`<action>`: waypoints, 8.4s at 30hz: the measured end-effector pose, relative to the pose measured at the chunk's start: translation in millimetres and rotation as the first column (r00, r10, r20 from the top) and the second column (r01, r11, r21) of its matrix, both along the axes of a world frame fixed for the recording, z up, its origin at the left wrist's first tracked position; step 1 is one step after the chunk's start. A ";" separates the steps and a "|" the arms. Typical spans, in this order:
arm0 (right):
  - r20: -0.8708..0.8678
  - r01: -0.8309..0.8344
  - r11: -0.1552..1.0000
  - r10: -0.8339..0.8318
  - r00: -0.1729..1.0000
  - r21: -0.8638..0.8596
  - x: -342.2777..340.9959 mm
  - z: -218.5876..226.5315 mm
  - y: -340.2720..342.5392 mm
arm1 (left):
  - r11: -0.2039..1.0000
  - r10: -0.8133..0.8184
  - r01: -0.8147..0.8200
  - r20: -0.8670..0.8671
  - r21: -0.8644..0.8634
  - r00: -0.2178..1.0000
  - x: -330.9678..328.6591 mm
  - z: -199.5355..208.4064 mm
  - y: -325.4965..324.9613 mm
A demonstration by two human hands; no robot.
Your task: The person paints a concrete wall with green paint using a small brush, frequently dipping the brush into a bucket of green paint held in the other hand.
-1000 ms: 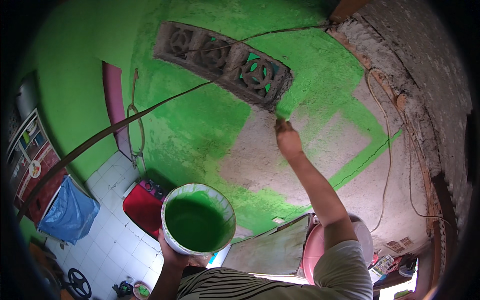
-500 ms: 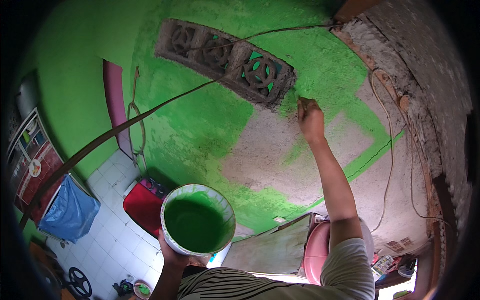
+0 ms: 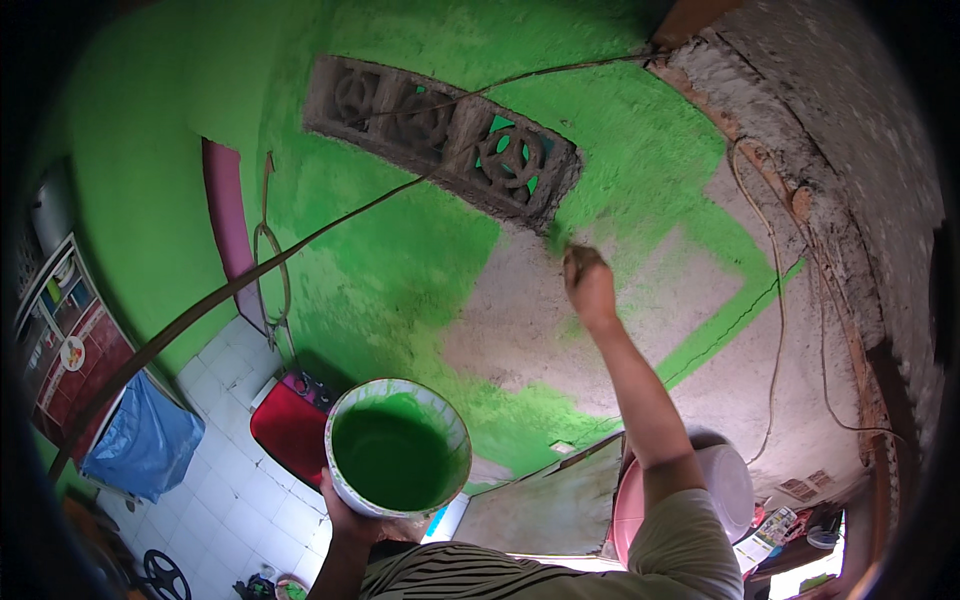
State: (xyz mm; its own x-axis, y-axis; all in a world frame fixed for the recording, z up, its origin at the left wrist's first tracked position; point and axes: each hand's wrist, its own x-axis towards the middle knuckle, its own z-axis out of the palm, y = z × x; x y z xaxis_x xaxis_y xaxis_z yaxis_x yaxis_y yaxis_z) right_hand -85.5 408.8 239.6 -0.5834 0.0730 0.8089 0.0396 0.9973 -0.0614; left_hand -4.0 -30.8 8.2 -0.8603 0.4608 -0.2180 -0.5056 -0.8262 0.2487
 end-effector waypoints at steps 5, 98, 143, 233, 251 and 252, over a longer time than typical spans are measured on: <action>-0.264 0.042 0.993 -0.012 0.965 0.109 -3.7 104.2 20.9 | 0.997 -0.072 0.074 -0.085 0.015 0.994 -0.1 -0.1 4.0; 0.120 -0.037 0.238 0.609 0.784 -0.971 155.1 -37.8 -163.3 | 0.978 -0.206 0.206 0.006 0.015 0.979 -5.6 -4.0 28.1; -0.638 -0.605 -0.249 0.079 0.766 -0.756 125.3 -11.4 -103.3 | 0.993 -0.095 0.081 -0.178 -0.084 0.979 -10.1 17.5 35.7; -0.288 0.469 0.790 -0.591 0.753 -0.396 51.9 126.0 28.4 | 0.997 0.027 -0.051 -0.343 -0.061 0.939 6.7 18.2 30.2; -0.466 0.413 0.843 -0.535 0.705 -0.344 62.3 143.4 24.1 | 0.851 -0.006 -0.318 -0.614 -0.417 0.789 11.9 20.7 25.5; -0.418 0.441 0.832 -0.552 0.722 -0.336 56.2 143.1 22.0 | 0.898 0.020 -0.228 -0.481 -0.377 0.877 11.9 21.0 25.9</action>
